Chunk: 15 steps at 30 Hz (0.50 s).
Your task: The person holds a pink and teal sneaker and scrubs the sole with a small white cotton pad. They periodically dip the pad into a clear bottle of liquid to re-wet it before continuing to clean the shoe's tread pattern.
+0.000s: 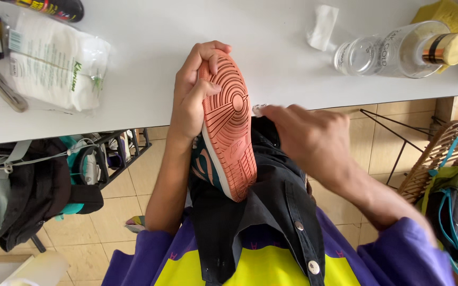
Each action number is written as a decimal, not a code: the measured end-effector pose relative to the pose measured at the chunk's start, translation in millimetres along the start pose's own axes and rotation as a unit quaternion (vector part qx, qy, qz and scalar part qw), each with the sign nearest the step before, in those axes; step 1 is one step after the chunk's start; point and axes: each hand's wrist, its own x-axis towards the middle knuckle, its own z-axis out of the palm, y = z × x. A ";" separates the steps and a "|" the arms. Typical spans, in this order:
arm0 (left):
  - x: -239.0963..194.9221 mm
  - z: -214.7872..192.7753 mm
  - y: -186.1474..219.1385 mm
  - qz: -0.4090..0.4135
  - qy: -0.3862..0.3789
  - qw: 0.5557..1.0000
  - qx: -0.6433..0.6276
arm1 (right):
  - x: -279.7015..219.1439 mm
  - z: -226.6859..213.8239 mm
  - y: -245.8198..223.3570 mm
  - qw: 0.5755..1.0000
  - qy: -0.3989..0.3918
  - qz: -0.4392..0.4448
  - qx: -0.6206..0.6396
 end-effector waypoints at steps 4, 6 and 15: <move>-0.6 -1.3 -3.4 0.011 -0.001 1.000 -0.009 | -1.8 -4.1 -2.1 0.959 -0.080 0.209 0.175; 0.0 -1.8 -4.2 0.017 -0.011 1.000 -0.008 | -12.8 9.0 0.2 0.933 -0.114 0.261 0.221; -0.1 -1.4 -1.0 0.010 -0.004 1.000 0.010 | -30.4 33.9 -3.8 0.939 -0.116 0.245 0.209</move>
